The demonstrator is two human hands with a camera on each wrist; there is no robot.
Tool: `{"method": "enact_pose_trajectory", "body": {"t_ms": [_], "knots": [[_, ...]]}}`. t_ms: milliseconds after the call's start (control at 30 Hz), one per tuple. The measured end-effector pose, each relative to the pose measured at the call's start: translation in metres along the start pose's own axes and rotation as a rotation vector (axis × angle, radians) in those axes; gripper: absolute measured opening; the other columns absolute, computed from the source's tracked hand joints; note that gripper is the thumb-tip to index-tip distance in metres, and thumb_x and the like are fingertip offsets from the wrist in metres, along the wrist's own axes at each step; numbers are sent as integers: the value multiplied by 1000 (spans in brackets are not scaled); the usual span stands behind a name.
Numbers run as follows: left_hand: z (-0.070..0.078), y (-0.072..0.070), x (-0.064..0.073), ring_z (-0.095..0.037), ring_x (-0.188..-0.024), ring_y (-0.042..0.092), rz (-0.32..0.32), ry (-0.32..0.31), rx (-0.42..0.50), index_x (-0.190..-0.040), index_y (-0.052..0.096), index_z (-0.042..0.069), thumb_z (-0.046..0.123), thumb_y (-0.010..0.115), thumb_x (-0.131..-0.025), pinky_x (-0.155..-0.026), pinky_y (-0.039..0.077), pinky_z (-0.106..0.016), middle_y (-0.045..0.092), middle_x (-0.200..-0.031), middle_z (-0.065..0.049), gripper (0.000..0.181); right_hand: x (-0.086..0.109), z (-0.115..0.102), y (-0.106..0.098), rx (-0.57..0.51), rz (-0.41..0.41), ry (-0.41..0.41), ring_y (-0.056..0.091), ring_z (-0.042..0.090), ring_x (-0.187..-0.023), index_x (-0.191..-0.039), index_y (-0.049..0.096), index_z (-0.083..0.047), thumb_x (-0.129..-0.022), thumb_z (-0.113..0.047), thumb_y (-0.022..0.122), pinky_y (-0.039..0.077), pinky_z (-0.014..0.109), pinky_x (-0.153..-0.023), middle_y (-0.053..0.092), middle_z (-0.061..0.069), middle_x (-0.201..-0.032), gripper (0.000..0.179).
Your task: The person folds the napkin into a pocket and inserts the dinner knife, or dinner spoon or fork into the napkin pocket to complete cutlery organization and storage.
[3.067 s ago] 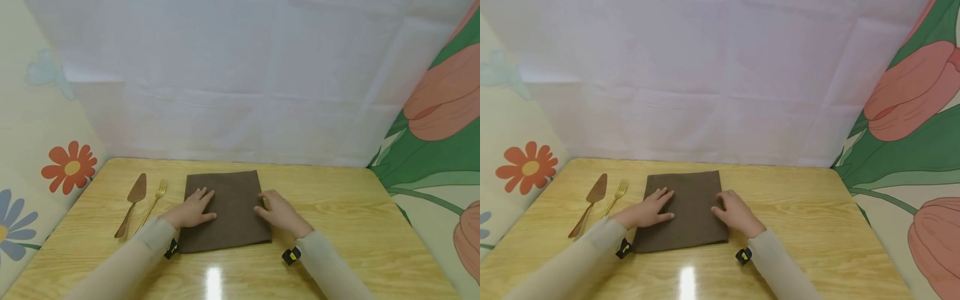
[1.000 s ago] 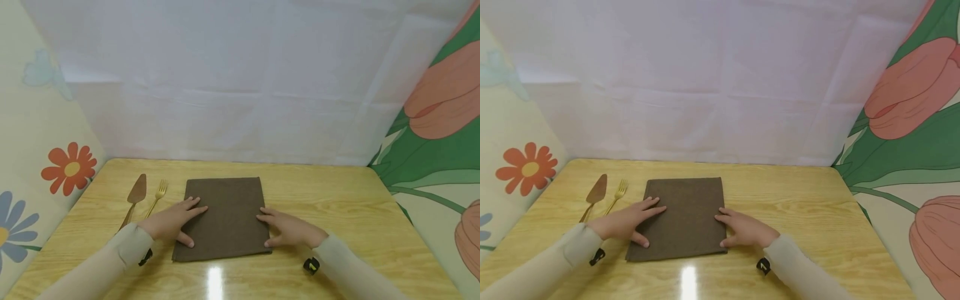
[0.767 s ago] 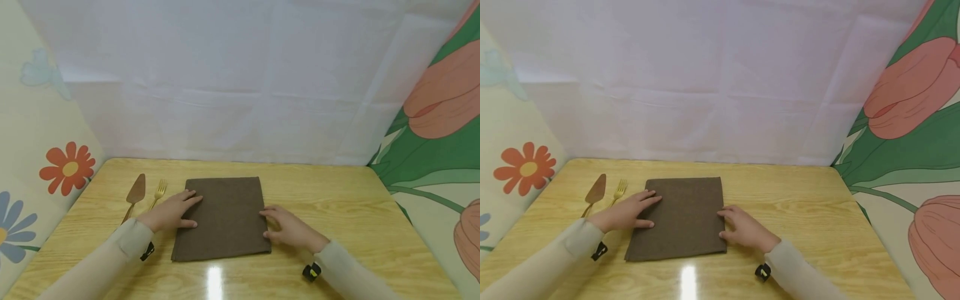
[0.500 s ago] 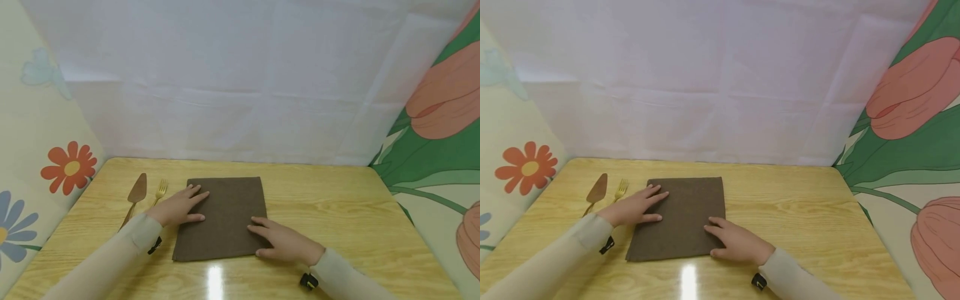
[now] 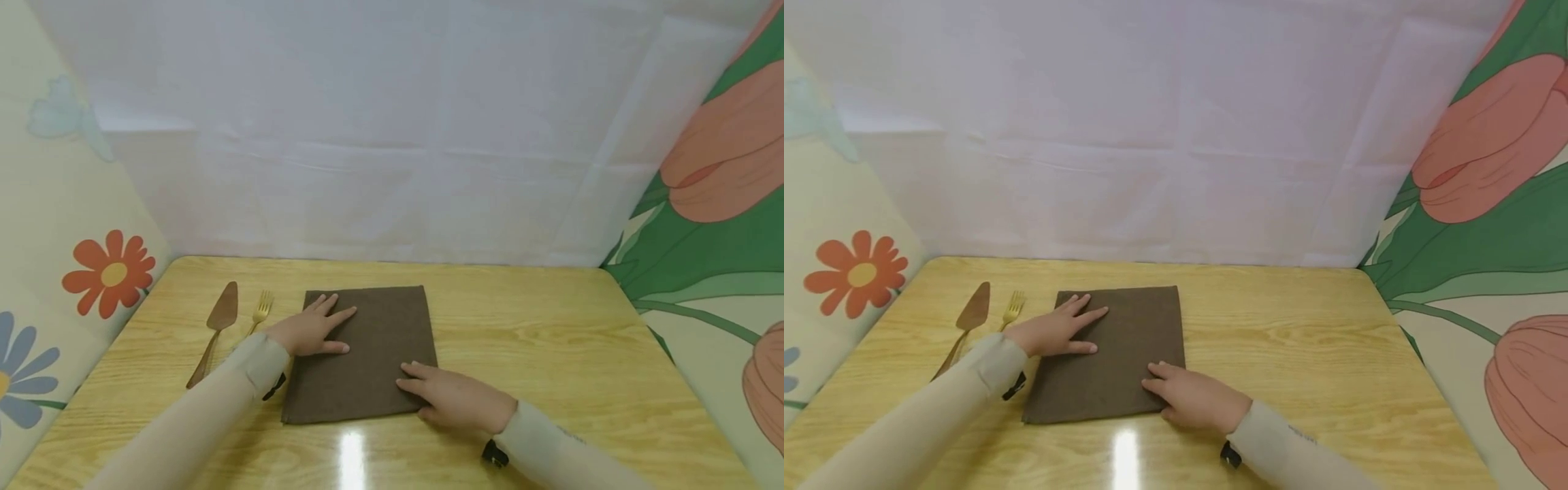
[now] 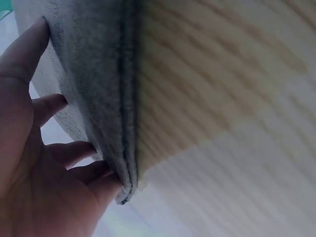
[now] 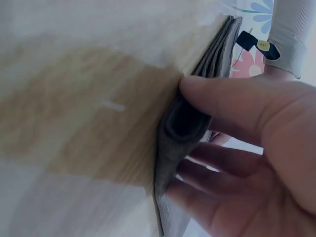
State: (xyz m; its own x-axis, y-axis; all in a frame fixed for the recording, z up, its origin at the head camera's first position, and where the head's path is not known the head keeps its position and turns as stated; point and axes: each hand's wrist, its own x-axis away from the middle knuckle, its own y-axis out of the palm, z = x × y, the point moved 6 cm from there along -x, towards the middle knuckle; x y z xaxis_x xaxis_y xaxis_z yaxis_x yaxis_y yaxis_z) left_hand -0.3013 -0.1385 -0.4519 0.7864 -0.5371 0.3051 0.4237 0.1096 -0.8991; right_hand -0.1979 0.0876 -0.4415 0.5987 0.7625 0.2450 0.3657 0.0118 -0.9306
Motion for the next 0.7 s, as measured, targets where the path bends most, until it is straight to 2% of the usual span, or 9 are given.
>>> {"method": "enact_pose_trajectory", "body": {"t_ms": [133,233,400,533,633,700], "knots": [[0,2,0,-54,-149,7,4,-8,-4,-161,29,11,50,58,-101,-112,26,-70,9,-163,-34,77,-2,5,-1,16,-12,2,39,28,-145,-149,51,-8,-99,-20,68,41,38,-112,40,13,-158,54],[5,2,0,-57,-147,9,13,-23,-31,-160,29,9,50,56,-101,-112,25,-69,11,-161,-37,77,-2,14,-3,5,-28,17,36,32,-147,-149,50,-8,-99,-18,67,39,41,-114,40,12,-159,54],[14,5,-5,-61,-144,16,24,-78,-99,-160,28,7,50,55,-102,-112,27,-69,15,-158,-40,77,1,35,-8,-49,-26,44,31,32,-149,-149,49,-5,-96,-11,67,36,45,-116,39,10,-160,56],[19,6,-7,-62,-141,21,33,-116,-170,-160,28,8,51,53,-103,-108,33,-69,19,-157,-41,76,3,48,-12,41,-13,30,35,33,-147,-149,47,0,-97,-9,66,38,44,-114,40,13,-159,56],[24,5,-6,-63,-138,26,41,-140,-211,-160,30,7,52,53,-103,-105,38,-68,23,-154,-42,76,3,58,-15,148,12,9,40,34,-144,-147,48,3,-98,-9,66,41,43,-112,42,17,-156,54],[29,4,-3,-64,-135,30,47,-150,-229,-159,31,6,52,53,-102,-101,43,-66,25,-153,-43,76,4,65,-17,179,29,-1,42,34,-142,-146,49,5,-98,-7,66,42,43,-111,43,19,-155,53]]}}
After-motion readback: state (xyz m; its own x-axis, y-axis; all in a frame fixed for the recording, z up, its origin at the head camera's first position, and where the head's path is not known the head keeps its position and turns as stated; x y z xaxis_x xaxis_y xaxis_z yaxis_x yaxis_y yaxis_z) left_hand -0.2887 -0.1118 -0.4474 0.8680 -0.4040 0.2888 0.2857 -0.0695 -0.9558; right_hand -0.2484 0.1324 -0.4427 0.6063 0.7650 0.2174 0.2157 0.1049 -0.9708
